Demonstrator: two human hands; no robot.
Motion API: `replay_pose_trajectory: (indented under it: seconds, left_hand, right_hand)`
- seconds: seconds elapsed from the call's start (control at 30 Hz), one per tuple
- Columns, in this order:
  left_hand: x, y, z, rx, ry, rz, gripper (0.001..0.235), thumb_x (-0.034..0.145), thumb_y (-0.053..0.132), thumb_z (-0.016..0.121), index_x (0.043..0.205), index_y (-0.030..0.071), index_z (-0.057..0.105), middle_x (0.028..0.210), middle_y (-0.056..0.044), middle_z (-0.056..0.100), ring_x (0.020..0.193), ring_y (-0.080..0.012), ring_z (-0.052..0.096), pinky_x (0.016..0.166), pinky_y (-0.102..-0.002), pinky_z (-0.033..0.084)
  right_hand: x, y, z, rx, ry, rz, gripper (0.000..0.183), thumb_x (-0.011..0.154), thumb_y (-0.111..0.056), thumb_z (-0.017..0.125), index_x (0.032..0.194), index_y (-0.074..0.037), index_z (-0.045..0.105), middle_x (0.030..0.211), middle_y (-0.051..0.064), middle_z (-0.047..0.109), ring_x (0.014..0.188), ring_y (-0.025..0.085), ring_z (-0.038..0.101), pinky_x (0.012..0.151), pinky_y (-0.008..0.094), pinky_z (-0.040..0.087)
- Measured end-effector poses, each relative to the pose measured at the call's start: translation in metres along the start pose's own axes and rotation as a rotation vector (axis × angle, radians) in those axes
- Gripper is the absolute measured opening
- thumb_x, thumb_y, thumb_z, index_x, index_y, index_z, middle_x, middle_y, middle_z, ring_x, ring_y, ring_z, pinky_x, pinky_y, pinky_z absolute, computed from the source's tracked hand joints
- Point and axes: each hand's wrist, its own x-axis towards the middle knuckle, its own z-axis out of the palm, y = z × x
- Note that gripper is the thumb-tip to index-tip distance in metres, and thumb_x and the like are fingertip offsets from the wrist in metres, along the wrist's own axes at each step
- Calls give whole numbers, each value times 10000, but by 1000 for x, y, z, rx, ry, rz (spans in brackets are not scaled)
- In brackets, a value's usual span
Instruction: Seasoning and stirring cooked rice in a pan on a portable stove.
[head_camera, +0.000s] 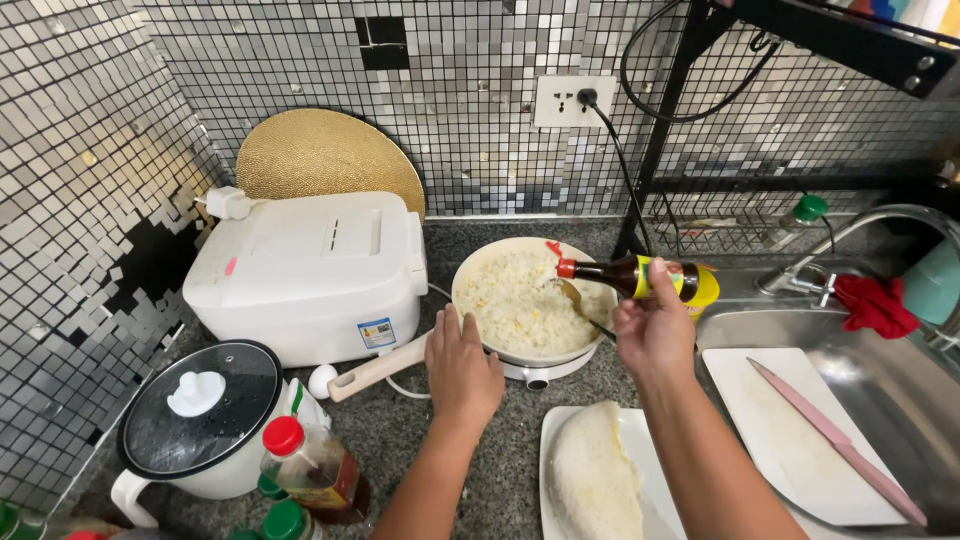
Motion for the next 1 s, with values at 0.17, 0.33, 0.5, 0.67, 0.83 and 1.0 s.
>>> replay_pose_trajectory:
  seconds: [0.17, 0.33, 0.5, 0.67, 0.83, 1.0]
  left_hand:
    - [10, -20, 29, 50, -64, -36, 640, 861, 134, 652, 1427, -88, 451, 1532, -269, 392, 1481, -377, 296, 1219, -508, 165]
    - [14, -23, 24, 36, -123, -37, 575, 872, 118, 605, 1390, -94, 470, 1496, -272, 434, 1471, -378, 325, 1221, -524, 179]
    - [19, -26, 27, -4, -82, -25, 593, 857, 92, 602, 1401, -99, 463, 1500, -324, 409, 1422, -427, 388, 1197, -520, 242]
    - [21, -18, 8, -34, -138, -69, 619, 849, 72, 604, 1419, -98, 435, 1524, -347, 358, 1395, -447, 400, 1174, -490, 283]
    - [24, -15, -1, -40, -186, -96, 640, 854, 74, 616, 1436, -95, 409, 1542, -353, 320, 1401, -450, 393, 1171, -473, 304]
    - [28, -10, -1, 37, -285, -115, 685, 898, 93, 608, 1496, -91, 330, 1579, -354, 240, 1452, -459, 306, 1186, -480, 269]
  right_hand:
    - [-6, -1, 13, -415, -17, -320, 257, 898, -241, 802, 1023, -125, 609, 796, -15, 617, 561, 97, 496, 479, 253, 389]
    - [3, 2, 11, -668, -99, -546, 260, 920, -175, 813, 1063, -91, 613, 882, -14, 620, 702, 70, 543, 616, 241, 450]
    - [1, 17, 43, -733, -227, -504, 303, 882, -181, 817, 1074, -96, 598, 931, -25, 647, 771, 50, 597, 667, 232, 493]
    - [17, 39, 78, -694, -187, -367, 344, 837, -162, 835, 1046, -90, 572, 843, 3, 608, 626, 86, 507, 524, 272, 409]
    - [61, 42, 70, -703, -220, -582, 371, 861, -117, 864, 1067, -62, 559, 929, 29, 642, 752, 97, 570, 681, 265, 481]
    - [63, 22, 59, -781, -204, -775, 405, 853, -105, 876, 1072, -48, 541, 1024, 35, 689, 911, 97, 670, 847, 261, 563]
